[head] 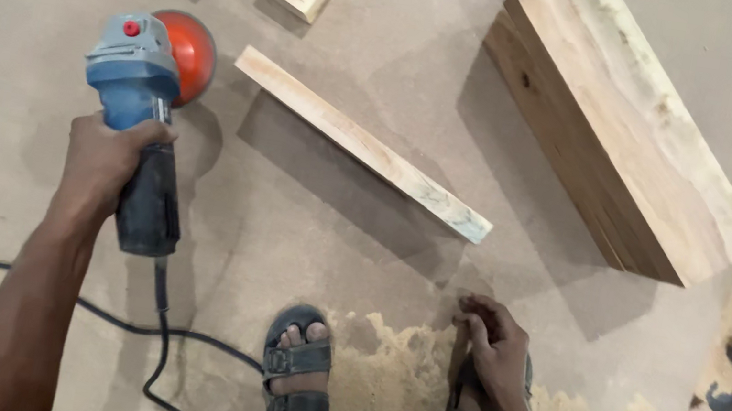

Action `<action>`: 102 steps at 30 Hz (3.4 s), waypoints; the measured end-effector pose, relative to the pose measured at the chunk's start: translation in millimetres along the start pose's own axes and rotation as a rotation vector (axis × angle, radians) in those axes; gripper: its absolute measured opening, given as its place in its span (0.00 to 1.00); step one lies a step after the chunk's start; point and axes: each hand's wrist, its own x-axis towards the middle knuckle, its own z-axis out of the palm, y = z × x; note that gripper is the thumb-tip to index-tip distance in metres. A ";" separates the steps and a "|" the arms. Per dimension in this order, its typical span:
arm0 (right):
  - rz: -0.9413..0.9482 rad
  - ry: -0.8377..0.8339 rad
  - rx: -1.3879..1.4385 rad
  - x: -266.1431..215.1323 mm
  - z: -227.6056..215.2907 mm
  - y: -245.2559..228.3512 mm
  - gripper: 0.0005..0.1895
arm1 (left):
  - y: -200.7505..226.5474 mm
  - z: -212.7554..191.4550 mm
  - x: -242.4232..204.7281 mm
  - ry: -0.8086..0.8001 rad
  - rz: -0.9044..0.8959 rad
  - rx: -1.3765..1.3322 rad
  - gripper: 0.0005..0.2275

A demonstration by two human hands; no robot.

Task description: The person uses an angle grinder with a sanding disc to smooth the surfaces and edges of several small wooden planks. They hold each plank with one hand and move the grinder along the wood, flipping pieces to sand multiple sides.

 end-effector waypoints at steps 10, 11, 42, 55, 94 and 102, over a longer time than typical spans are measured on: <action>0.011 -0.025 0.024 -2.0 -1.7 -14.4 0.13 | 15.2 70.7 -83.2 -0.295 0.095 0.477 0.16; -0.021 -0.029 -0.007 -4.8 -3.4 -17.8 0.12 | 15.8 74.2 -88.6 -0.334 0.107 0.520 0.18; -0.167 0.098 -0.198 -31.9 -23.4 -25.9 0.07 | -4.6 138.7 -156.0 -0.406 0.037 0.436 0.19; -0.595 0.123 -0.330 86.9 15.0 -80.0 0.48 | -44.3 -8.2 -26.0 0.217 -0.034 -0.465 0.12; 0.396 -0.028 0.955 92.2 -29.1 25.0 0.23 | -6.9 82.8 -21.5 -0.173 0.145 0.363 0.20; 0.444 -0.003 0.918 87.6 -28.4 16.8 0.23 | 28.1 144.1 -13.7 -0.305 0.059 0.438 0.21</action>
